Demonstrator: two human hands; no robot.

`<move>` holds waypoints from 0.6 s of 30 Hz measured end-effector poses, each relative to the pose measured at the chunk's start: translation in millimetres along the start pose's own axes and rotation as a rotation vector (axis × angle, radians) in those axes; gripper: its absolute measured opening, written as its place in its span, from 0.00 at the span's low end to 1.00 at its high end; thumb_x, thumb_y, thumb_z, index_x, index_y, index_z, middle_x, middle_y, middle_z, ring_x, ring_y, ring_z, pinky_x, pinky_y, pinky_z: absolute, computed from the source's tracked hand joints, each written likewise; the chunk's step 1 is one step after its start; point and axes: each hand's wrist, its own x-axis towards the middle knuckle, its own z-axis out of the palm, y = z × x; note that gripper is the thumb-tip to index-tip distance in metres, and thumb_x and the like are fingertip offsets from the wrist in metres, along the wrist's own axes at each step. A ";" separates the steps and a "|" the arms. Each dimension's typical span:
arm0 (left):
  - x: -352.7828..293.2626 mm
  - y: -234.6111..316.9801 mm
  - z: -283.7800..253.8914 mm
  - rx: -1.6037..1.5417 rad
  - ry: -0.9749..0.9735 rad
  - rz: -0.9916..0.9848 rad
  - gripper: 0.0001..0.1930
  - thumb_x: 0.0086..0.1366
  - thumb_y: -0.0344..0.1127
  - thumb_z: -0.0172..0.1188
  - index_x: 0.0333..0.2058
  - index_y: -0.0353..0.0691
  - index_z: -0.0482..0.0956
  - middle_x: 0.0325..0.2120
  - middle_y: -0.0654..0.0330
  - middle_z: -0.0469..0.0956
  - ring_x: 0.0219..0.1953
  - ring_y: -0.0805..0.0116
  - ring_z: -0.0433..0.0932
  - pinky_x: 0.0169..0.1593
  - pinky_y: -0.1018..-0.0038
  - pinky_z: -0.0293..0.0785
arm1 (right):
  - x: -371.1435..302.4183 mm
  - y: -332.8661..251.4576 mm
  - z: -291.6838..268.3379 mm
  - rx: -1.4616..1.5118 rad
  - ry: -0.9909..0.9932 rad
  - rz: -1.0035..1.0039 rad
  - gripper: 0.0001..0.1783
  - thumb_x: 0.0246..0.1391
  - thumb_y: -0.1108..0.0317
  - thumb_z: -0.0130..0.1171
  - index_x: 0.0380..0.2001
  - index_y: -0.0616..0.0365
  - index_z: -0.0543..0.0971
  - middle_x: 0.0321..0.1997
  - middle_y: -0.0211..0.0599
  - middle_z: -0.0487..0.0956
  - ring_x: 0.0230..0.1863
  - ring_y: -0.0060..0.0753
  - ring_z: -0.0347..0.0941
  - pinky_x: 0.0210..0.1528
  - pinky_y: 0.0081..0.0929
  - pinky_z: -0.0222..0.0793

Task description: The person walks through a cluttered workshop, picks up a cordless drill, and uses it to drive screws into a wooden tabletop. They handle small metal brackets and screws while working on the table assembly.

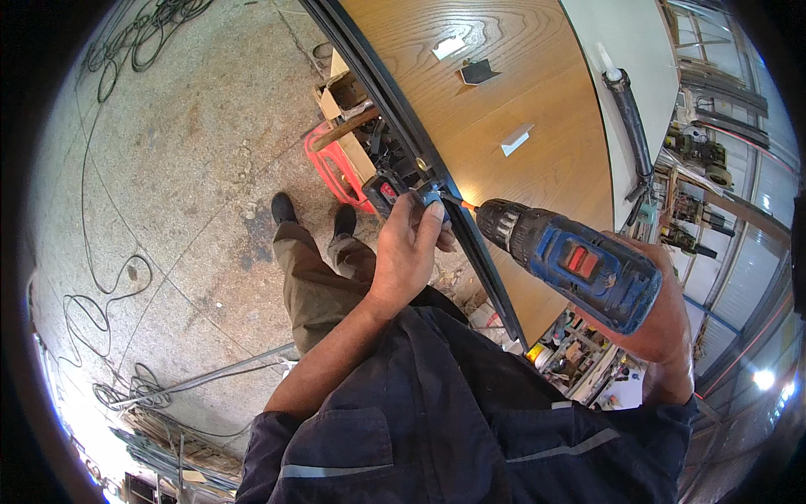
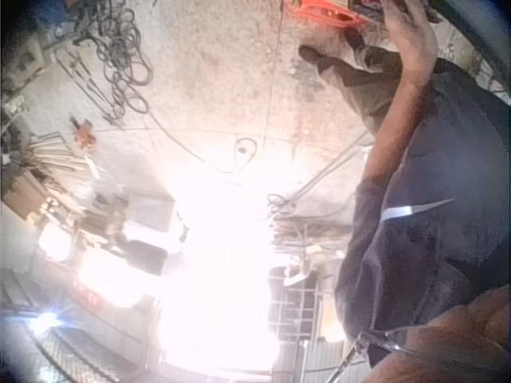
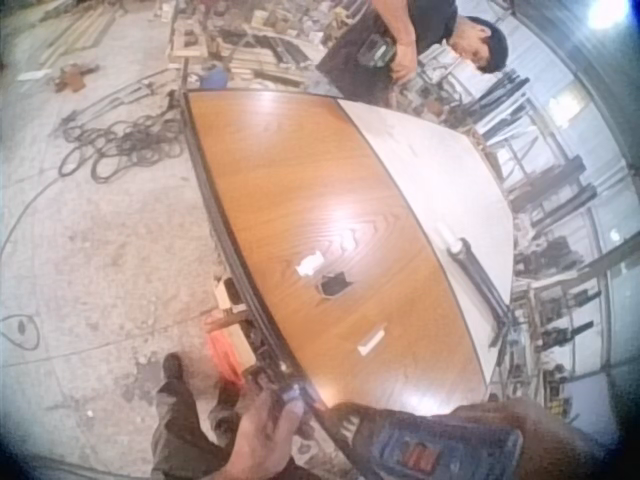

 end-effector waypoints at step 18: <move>0.5 -1.5 -2.0 0.029 -0.019 -0.024 0.12 0.77 0.33 0.51 0.51 0.28 0.69 0.34 0.58 0.77 0.30 0.73 0.79 0.34 0.74 0.80 | -0.6 -13.8 0.5 0.016 0.003 -0.113 0.30 0.45 0.68 0.76 0.53 0.66 0.81 0.45 0.49 0.85 0.45 0.41 0.84 0.51 0.35 0.78</move>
